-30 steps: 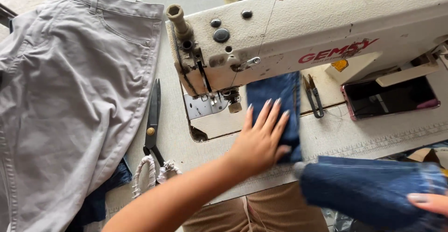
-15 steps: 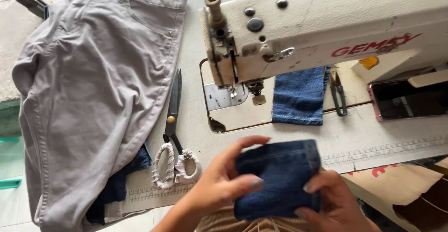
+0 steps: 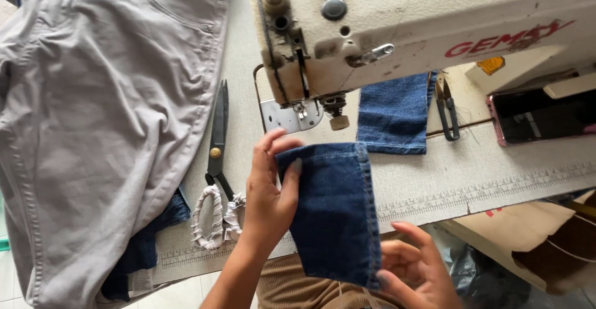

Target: The person is using scissors to cut denim fabric into smaller scraps and then folding them on a sewing machine table.

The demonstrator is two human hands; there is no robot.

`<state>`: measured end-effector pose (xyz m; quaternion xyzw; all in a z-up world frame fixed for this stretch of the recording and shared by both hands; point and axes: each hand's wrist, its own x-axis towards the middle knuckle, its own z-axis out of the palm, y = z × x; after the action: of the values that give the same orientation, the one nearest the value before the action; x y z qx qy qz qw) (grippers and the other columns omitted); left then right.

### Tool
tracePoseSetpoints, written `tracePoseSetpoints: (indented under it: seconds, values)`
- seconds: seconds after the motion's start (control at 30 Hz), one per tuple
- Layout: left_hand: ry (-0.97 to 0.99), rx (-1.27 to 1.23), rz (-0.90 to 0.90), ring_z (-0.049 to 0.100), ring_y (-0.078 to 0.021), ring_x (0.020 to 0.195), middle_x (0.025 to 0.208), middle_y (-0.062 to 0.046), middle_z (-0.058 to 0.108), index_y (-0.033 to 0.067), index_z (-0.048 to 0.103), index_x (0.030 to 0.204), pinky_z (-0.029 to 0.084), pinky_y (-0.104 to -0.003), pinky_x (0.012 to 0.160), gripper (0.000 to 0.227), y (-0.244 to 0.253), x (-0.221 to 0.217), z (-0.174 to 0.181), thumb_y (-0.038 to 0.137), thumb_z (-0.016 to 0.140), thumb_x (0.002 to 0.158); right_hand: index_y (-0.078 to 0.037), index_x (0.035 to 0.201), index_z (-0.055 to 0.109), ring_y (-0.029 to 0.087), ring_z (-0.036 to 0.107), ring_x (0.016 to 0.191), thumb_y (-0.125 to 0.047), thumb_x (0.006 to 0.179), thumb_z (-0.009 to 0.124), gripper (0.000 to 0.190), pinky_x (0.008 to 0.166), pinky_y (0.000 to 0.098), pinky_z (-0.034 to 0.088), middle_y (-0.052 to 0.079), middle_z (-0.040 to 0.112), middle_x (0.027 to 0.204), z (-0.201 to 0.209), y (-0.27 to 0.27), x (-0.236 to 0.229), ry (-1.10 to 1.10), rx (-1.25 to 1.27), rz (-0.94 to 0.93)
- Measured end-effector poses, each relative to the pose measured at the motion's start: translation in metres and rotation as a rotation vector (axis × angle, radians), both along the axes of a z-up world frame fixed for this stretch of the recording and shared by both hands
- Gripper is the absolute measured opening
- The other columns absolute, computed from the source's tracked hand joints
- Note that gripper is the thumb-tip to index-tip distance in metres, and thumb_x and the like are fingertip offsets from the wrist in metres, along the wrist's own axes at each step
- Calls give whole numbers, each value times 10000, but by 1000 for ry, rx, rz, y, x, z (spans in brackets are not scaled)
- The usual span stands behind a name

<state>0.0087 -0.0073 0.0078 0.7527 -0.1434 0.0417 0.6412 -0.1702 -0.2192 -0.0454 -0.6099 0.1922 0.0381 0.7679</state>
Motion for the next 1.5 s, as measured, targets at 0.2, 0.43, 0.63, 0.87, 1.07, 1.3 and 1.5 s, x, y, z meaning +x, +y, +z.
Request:
tracePoseSetpoints:
  seconds: [0.2,0.43,0.63,0.87,1.07,1.3,1.5]
  values:
    - [-319,620,146,464,-446,1363,1439,-292,434,7,513,1349,432,-544,1167,421,-19,-34,2,41,656,955,-30,1117,533,259,765,941,99,879,677,307,745,432,670,229,778,1102,-55,-1,-15,41,328,87]
    - [-248,1017,-40,163,-369,1576,1696,-211,174,142,325,1610,74,-544,1253,772,-38,-49,-37,588,484,1001,-78,904,535,132,713,747,58,813,792,305,646,285,658,140,783,865,-62,19,-10,-41,-9,59]
    - [-390,1120,-294,32,-373,1594,1704,-240,77,115,227,1641,-9,-584,1259,1191,-31,-15,-38,901,528,798,-19,953,670,107,825,780,36,785,809,225,748,201,685,101,802,858,-14,9,24,-366,-256,160]
    - [-381,739,-260,423,-372,1251,1366,-218,443,42,518,1336,346,-482,1047,549,-36,-36,0,343,695,913,-62,1080,723,256,628,1003,-149,946,706,161,925,386,509,92,725,1194,25,-29,79,-802,-1276,254]
    - [-367,567,-103,550,-320,790,945,-162,572,-41,622,1074,498,-420,746,183,-43,-57,-20,100,671,968,-67,1181,712,256,623,1127,-173,980,673,231,1010,452,512,71,698,1280,12,-27,87,-909,-1333,346]
    - [-402,472,-44,582,-286,698,882,-139,624,-27,656,998,519,-383,678,77,-44,-55,-23,-23,644,923,-76,1184,707,260,640,1143,-162,994,638,219,1049,470,511,70,690,1269,3,-25,86,-928,-1363,349]
    - [-452,497,-12,584,-282,685,869,-142,623,-43,663,981,523,-382,663,58,-45,-54,-18,-21,640,932,-103,1261,688,262,605,1231,-168,1013,619,266,1103,492,474,58,657,1348,-1,-28,86,-927,-1398,401]
